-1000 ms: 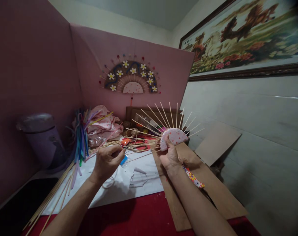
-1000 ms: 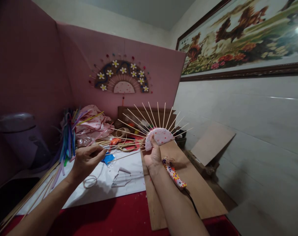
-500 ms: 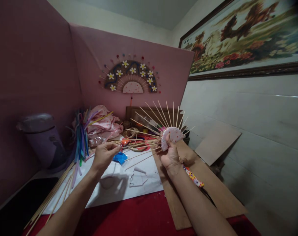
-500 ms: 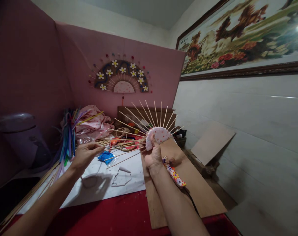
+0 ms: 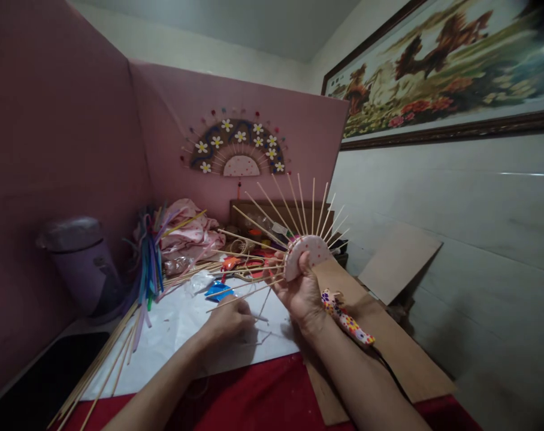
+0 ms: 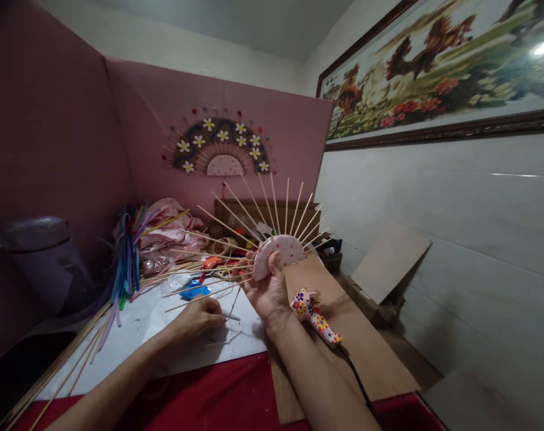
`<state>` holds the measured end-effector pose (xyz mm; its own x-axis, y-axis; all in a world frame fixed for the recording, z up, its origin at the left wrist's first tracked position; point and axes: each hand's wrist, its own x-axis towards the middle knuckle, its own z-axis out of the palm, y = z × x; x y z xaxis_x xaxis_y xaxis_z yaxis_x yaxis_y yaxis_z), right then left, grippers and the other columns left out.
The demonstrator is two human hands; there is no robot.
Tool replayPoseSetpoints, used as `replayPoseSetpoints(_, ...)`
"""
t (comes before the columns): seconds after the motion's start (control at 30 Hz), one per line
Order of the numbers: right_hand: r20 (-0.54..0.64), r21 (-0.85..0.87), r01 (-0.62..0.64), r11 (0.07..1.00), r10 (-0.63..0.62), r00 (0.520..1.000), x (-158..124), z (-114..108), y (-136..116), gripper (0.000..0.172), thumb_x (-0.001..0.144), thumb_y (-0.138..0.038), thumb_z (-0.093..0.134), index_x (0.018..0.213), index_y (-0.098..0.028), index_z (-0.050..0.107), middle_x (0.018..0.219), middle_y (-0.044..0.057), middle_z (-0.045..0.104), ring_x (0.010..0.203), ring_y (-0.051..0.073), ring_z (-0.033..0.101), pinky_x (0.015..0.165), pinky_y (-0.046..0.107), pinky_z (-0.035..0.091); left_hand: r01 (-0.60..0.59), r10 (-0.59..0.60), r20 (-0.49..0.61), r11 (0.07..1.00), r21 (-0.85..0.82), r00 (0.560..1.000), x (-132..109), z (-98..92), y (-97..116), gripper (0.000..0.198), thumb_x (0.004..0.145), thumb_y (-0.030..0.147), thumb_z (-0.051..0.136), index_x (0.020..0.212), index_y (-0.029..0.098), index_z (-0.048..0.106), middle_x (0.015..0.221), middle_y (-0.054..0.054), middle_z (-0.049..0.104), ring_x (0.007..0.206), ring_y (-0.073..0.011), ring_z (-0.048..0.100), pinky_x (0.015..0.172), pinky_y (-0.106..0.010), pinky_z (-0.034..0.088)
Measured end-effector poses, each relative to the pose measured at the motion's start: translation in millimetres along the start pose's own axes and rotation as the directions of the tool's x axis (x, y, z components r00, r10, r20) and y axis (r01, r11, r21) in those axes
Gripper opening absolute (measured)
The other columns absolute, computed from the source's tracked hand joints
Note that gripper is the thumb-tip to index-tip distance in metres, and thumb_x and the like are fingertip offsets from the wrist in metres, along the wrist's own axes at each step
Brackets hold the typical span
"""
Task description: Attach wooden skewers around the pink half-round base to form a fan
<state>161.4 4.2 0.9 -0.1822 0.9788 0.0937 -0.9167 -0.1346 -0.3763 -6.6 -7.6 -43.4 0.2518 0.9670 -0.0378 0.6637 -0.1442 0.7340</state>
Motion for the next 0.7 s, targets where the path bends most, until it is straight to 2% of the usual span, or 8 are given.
replayPoseSetpoints(0.07,0.047,0.024,-0.056,0.998,0.055,0.997,-1.9,2.8,3.0,0.034,0.068,-0.046,0.065,0.086,-0.017,0.063,0.079,0.003,0.068,0.075,0.018,0.061,0.07,0.036,0.05,-0.087,0.088,-0.005,0.993,0.085,0.996,-3.0,7.9,2.9,0.012,0.059,0.022,0.052,0.053,0.015,0.061,0.048,0.002,0.05,0.05,-0.0115,0.042,0.048,-0.023,0.027)
replayPoseSetpoints(0.13,0.096,0.054,-0.049,0.997,0.043,0.994,-2.3,5.1,5.6,0.032,0.068,-0.045,0.066,0.084,-0.017,0.063,0.075,0.001,0.067,0.07,0.015,0.06,0.065,0.03,0.05,-0.182,0.186,-0.037,0.979,0.093,0.982,-4.9,13.0,5.2,0.014,0.061,0.02,0.052,0.054,0.016,0.063,0.047,0.001,0.051,0.05,-0.0117,0.042,0.049,-0.023,0.027)
replayPoseSetpoints(0.23,0.052,0.045,0.003,0.999,-0.005,0.999,-2.3,7.4,8.7,0.028,0.067,-0.043,0.067,0.08,-0.019,0.064,0.071,0.0,0.067,0.068,0.014,0.06,0.06,0.027,0.049,-0.337,0.315,-0.21,0.938,-0.077,0.925,-6.3,14.5,10.6,0.013,0.064,0.022,0.058,0.069,0.019,0.07,0.061,-0.003,0.06,0.061,-0.0158,0.051,0.055,-0.024,0.035)
replayPoseSetpoints(0.33,-0.021,0.022,0.016,1.0,-0.015,1.0,-3.1,9.1,11.5,0.028,0.064,-0.042,0.07,0.078,-0.019,0.064,0.07,-0.001,0.068,0.07,0.015,0.061,0.064,0.029,0.05,-0.414,0.261,-0.418,0.847,-0.333,0.87,-9.3,11.3,21.5,0.026,0.063,0.022,0.064,0.089,0.021,0.069,0.084,-0.006,0.064,0.08,-0.0195,0.054,0.063,-0.026,0.04)
replayPoseSetpoints(0.4,-0.035,0.021,0.03,0.999,-0.029,0.999,-4.5,10.2,13.6,0.027,0.062,-0.04,0.073,0.077,-0.019,0.064,0.069,-0.002,0.068,0.07,0.014,0.061,0.066,0.029,0.049,-0.381,0.165,-0.398,0.734,-0.562,0.903,-13.4,10.0,31.6,0.026,0.068,0.024,0.061,0.093,0.02,0.067,0.091,-0.007,0.064,0.074,-0.0165,0.055,0.061,-0.026,0.041)
replayPoseSetpoints(0.5,-0.06,0.001,0.025,1.0,-0.025,0.998,-7.2,11.2,17.5,0.029,0.06,-0.04,0.074,0.077,-0.019,0.064,0.07,-0.001,0.069,0.069,0.014,0.062,0.062,0.027,0.049,-0.32,0.07,-0.329,0.49,-0.811,0.942,-21.1,11.0,48.1,0.028,0.069,0.023,0.062,0.096,0.019,0.064,0.089,-0.005,0.064,0.053,-0.0081,0.048,0.05,-0.022,0.039)
replayPoseSetpoints(0.6,-0.068,-0.049,-0.047,0.998,0.044,0.997,-9.1,9.5,23.3,0.037,0.06,-0.049,0.07,0.078,-0.017,0.063,0.068,0.0,0.068,0.059,0.013,0.059,0.051,0.025,0.046,-0.303,0.07,-0.296,0.308,-0.902,0.953,-26.9,13.3,60.8,0.031,0.067,0.019,0.065,0.097,0.018,0.06,0.1,-0.006,0.062,0.058,-0.0071,0.053,0.052,-0.02,0.04)
replayPoseSetpoints(0.7,-0.086,-0.095,-0.111,0.989,0.103,0.991,-9.0,5.2,30.0,0.04,0.06,-0.053,0.068,0.074,-0.016,0.062,0.058,-0.001,0.064,0.04,0.008,0.048,0.04,0.02,0.038,-0.276,0.091,-0.262,0.217,-0.936,0.961,-27.5,15.6,64.4,0.035,0.064,0.018,0.068,0.098,0.018,0.059,0.099,-0.006,0.063,0.071,-0.0116,0.06,0.064,-0.023,0.045)
